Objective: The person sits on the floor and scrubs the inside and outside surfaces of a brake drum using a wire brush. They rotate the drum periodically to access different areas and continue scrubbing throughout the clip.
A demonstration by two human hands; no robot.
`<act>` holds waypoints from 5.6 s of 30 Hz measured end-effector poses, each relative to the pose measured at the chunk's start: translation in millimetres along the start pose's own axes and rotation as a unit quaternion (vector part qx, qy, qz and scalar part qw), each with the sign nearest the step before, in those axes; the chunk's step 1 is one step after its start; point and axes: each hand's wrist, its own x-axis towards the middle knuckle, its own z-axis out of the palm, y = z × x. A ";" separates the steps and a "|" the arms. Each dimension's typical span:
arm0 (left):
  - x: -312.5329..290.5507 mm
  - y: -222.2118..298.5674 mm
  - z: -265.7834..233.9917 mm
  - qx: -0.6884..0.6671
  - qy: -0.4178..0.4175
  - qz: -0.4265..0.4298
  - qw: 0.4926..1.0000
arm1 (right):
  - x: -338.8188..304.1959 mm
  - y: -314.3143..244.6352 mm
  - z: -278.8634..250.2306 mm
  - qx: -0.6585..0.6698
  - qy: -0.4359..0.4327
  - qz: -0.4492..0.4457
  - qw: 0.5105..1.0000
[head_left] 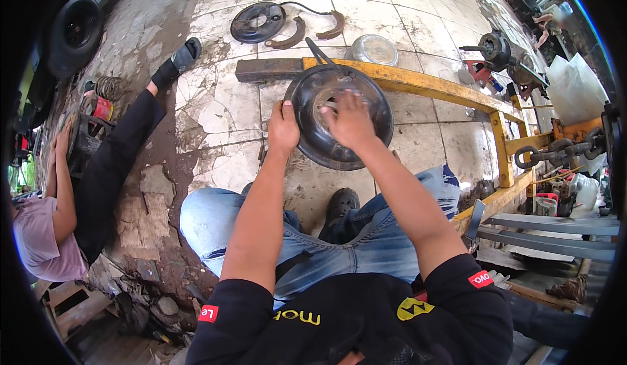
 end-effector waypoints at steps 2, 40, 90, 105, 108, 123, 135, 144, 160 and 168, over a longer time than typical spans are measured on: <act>-1.2 0.2 -3.7 -0.005 -0.013 -0.002 1.000 | 0.3 -1.0 8.3 0.030 0.003 -0.088 0.996; -2.2 5.5 0.6 0.019 0.006 0.001 1.000 | 9.5 16.9 4.5 0.027 0.027 -0.041 0.998; 0.3 6.1 2.0 0.016 0.009 -0.007 1.000 | 13.5 16.1 12.8 0.040 0.065 0.006 0.997; 0.6 -1.1 1.9 0.008 0.014 0.008 1.000 | 14.6 33.3 -6.6 0.004 0.003 -0.086 0.996; 0.5 -0.3 3.5 0.005 0.009 0.008 1.000 | 8.4 30.6 -5.0 0.003 0.012 -0.079 0.997; 5.4 4.4 0.5 0.003 -0.020 -0.002 1.000 | -24.7 132.5 0.2 0.698 0.104 0.274 0.654; 13.8 1.4 -2.9 -0.026 -0.018 -0.005 0.999 | -33.6 131.9 -0.8 0.801 0.097 0.244 0.539; 1.4 22.4 -17.5 -0.027 -0.010 -0.004 1.000 | -44.6 118.2 -12.5 0.812 0.098 0.223 0.530; 5.3 12.3 -11.7 0.007 -0.016 -0.007 1.000 | -42.5 123.8 8.1 0.809 0.104 0.243 0.524; 1.9 8.3 -7.8 0.011 -0.022 -0.017 1.000 | -36.8 126.9 10.9 0.792 0.112 0.236 0.551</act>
